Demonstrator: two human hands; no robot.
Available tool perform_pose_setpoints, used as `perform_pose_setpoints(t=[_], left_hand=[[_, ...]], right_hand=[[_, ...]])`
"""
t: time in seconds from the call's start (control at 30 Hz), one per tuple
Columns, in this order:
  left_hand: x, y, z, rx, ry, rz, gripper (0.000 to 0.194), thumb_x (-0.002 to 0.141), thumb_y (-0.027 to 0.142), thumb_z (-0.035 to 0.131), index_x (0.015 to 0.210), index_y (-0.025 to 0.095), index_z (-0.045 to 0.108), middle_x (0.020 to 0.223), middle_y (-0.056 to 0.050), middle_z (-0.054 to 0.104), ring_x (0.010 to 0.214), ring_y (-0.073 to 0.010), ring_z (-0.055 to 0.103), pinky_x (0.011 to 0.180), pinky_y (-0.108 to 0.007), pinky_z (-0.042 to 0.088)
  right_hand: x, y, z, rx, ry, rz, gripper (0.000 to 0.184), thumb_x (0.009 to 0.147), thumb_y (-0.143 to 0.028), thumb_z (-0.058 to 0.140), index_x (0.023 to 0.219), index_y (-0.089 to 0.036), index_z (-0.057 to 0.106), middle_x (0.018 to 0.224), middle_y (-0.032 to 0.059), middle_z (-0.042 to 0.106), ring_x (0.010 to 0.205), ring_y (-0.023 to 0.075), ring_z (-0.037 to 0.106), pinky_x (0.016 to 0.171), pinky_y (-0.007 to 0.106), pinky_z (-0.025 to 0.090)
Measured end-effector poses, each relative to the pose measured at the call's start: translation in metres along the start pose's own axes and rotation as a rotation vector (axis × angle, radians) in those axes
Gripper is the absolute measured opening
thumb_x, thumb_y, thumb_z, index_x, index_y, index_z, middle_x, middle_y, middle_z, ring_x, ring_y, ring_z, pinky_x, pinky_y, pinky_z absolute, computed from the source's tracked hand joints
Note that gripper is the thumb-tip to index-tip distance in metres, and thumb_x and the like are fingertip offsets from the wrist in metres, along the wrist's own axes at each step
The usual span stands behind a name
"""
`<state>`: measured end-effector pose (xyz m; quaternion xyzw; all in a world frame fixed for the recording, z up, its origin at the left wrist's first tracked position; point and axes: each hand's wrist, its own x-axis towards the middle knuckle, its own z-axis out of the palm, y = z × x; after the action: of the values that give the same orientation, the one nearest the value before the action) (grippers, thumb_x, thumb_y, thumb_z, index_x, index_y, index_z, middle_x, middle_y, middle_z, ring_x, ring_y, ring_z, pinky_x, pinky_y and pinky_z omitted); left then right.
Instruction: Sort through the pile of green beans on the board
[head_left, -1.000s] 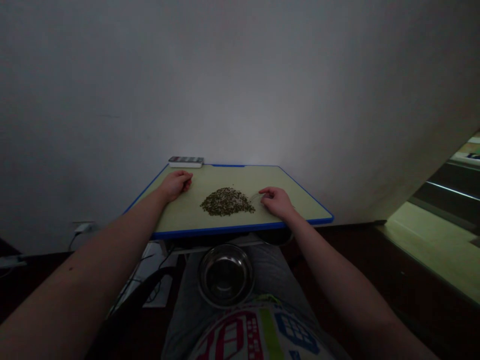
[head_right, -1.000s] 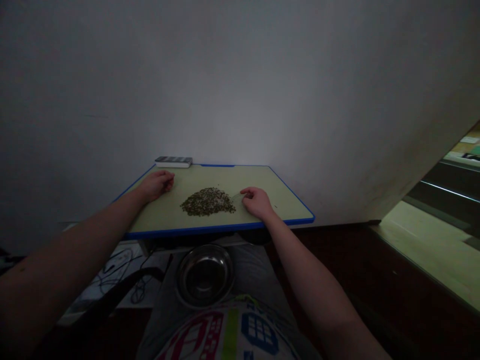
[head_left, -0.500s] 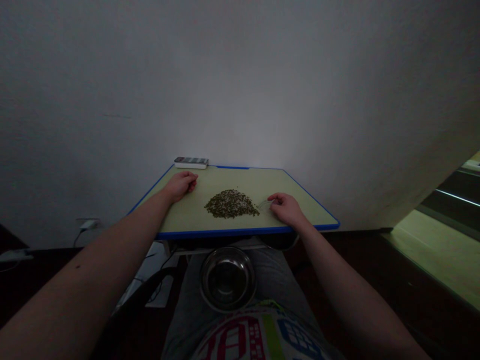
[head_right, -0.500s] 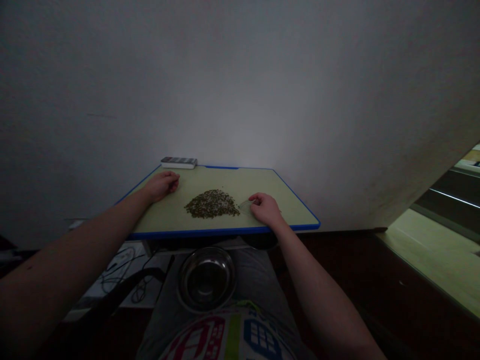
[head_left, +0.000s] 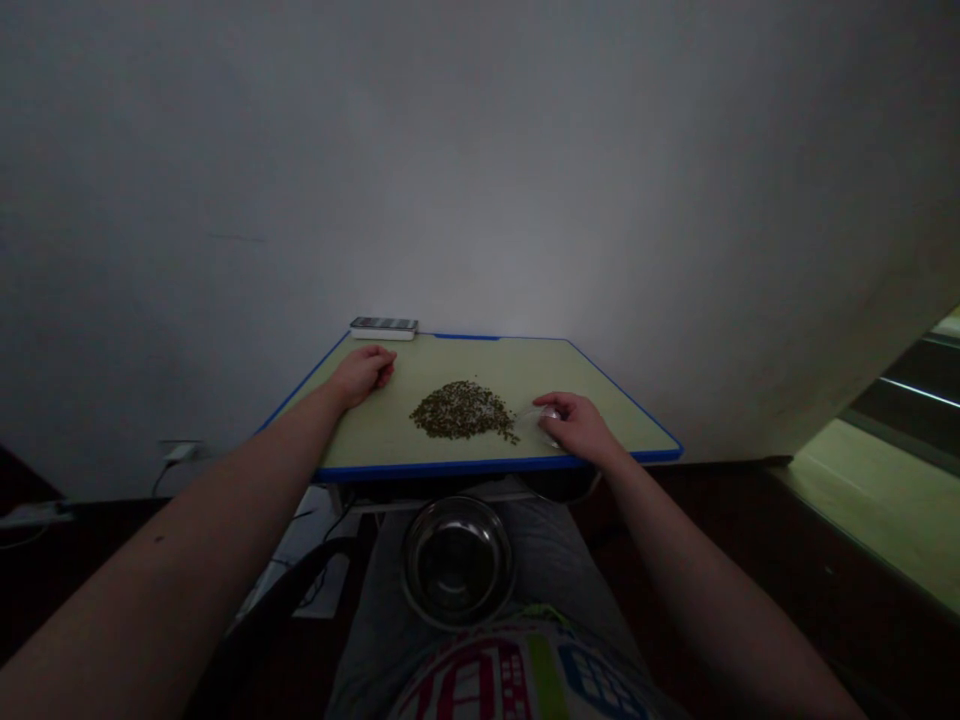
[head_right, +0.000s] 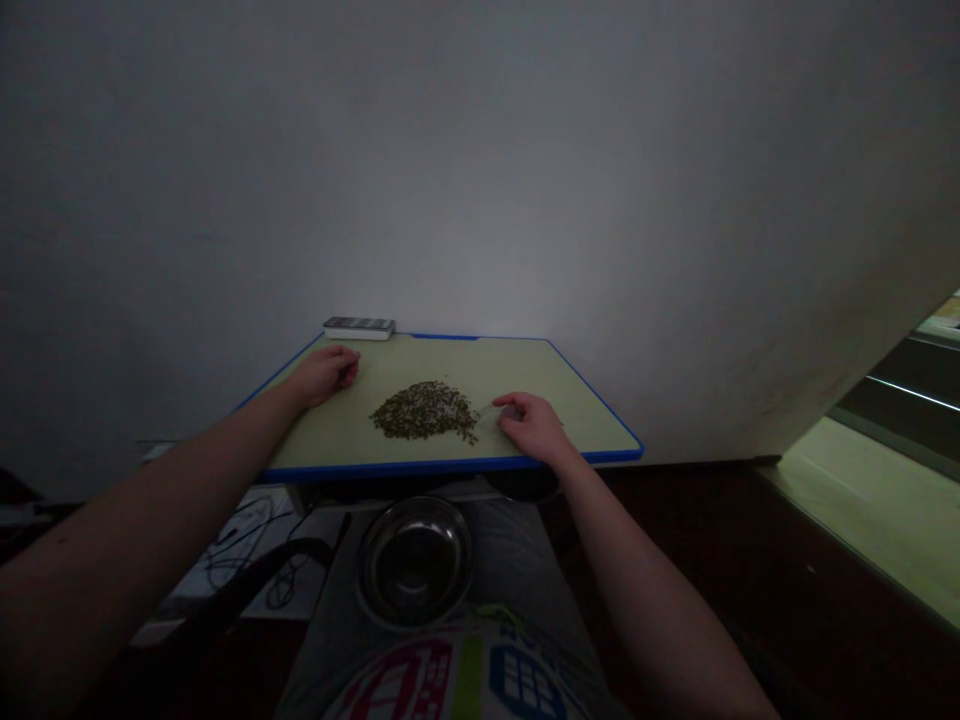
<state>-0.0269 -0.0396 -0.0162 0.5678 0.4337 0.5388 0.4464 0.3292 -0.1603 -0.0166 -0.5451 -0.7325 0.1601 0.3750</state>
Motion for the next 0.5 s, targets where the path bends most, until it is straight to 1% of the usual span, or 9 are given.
perform_pose_setpoints(t=[0.07, 0.13, 0.27, 0.5], left_hand=[[0.000, 0.001, 0.000, -0.001, 0.009, -0.017, 0.018, 0.067, 0.027, 0.061, 0.062, 0.017, 0.046, 0.047, 0.004, 0.048, 0.037, -0.0064, 0.041, 0.036, -0.020, 0.028], [0.000, 0.001, 0.000, -0.009, 0.000, -0.029, 0.017, 0.067, 0.027, 0.061, 0.063, 0.017, 0.047, 0.048, 0.004, 0.049, 0.037, -0.0065, 0.041, 0.036, -0.020, 0.028], [0.001, 0.001, 0.000, -0.020, -0.007, -0.026, 0.017, 0.067, 0.026, 0.061, 0.063, 0.017, 0.047, 0.049, 0.004, 0.049, 0.037, -0.0065, 0.041, 0.036, -0.020, 0.029], [0.000, 0.002, 0.001, -0.019, 0.000, -0.017, 0.021, 0.066, 0.027, 0.062, 0.061, 0.017, 0.045, 0.048, 0.004, 0.048, 0.037, -0.0065, 0.040, 0.035, -0.020, 0.028]], right_hand=[[-0.004, 0.003, -0.003, 0.049, 0.008, 0.038, 0.034, 0.065, -0.022, 0.051, 0.095, -0.014, 0.064, 0.057, -0.0030, 0.052, 0.049, 0.0102, 0.044, 0.048, 0.022, 0.034], [-0.009, 0.003, -0.007, 0.048, 0.007, 0.062, 0.033, 0.065, -0.022, 0.050, 0.095, -0.014, 0.064, 0.056, -0.0036, 0.051, 0.047, 0.0098, 0.042, 0.048, 0.022, 0.033], [-0.017, -0.003, -0.012, -0.046, -0.020, 0.067, 0.033, 0.066, -0.020, 0.050, 0.094, -0.015, 0.065, 0.056, -0.0032, 0.052, 0.047, 0.0100, 0.043, 0.048, 0.022, 0.034], [-0.016, -0.008, -0.011, -0.127, -0.024, 0.057, 0.034, 0.066, -0.020, 0.051, 0.096, -0.016, 0.066, 0.057, -0.0021, 0.055, 0.050, 0.0110, 0.046, 0.049, 0.022, 0.034]])
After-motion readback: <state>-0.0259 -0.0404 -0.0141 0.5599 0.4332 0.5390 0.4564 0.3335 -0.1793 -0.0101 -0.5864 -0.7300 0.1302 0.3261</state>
